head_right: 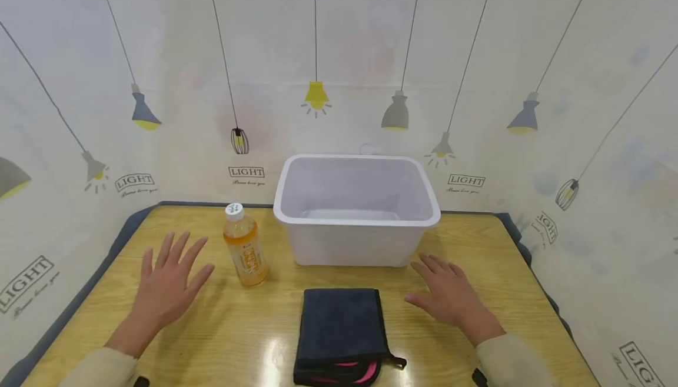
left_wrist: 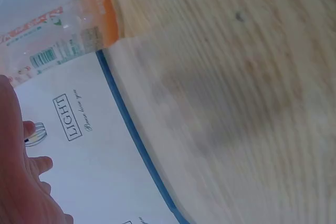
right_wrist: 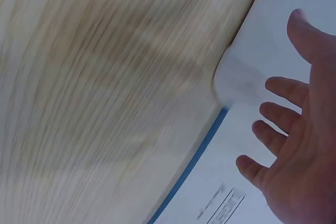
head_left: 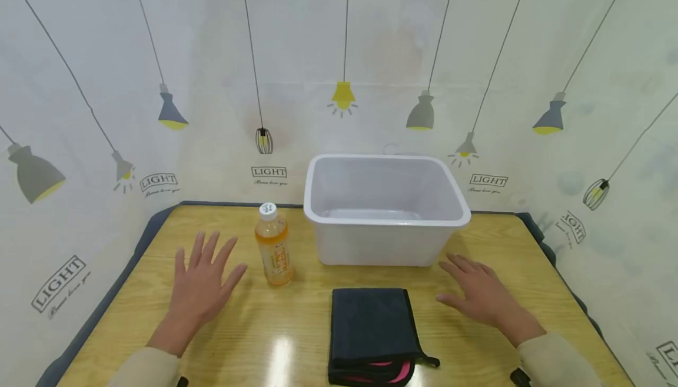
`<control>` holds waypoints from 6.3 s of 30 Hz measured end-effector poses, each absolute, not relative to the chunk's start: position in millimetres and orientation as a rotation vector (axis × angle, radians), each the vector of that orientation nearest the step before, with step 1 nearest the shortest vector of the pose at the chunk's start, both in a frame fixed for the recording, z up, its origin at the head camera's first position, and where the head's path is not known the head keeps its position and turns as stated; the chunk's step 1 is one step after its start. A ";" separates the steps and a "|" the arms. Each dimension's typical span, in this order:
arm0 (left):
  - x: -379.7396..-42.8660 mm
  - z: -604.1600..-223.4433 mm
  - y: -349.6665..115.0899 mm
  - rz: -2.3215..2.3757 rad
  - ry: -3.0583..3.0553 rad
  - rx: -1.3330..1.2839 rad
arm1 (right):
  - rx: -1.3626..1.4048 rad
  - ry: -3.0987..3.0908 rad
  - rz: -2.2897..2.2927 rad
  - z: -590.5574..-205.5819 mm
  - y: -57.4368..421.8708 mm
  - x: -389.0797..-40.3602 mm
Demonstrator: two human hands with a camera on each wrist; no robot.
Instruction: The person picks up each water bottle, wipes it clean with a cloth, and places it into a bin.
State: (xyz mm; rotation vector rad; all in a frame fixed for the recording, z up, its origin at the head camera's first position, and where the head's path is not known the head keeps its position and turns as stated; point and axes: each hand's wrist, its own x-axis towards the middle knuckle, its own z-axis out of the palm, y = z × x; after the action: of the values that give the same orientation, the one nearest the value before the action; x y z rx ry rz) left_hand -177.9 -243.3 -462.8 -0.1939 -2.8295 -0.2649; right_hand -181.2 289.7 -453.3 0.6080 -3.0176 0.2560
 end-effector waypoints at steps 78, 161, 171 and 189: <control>-224.5 -384.9 -175.1 -0.527 -2.678 -0.283 | 1.310 -3.105 0.218 -511.6 104.2 -151.9; -218.2 -379.1 -165.6 -0.419 -2.650 -0.382 | 1.172 -2.931 0.001 -502.6 111.2 -150.7; -213.0 -384.8 -151.4 -0.475 -2.590 -0.550 | 0.881 -2.840 0.485 -480.2 115.4 -159.0; -210.2 -396.6 -110.7 -0.492 -2.336 -0.898 | 0.871 -2.466 0.524 -423.5 116.8 -171.2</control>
State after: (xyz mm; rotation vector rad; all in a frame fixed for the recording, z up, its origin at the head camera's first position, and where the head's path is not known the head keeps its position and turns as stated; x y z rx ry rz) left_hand -210.2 -110.7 -396.6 -0.8982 -2.3358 -0.4920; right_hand -171.2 116.8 -423.5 0.8709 -2.4664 0.5243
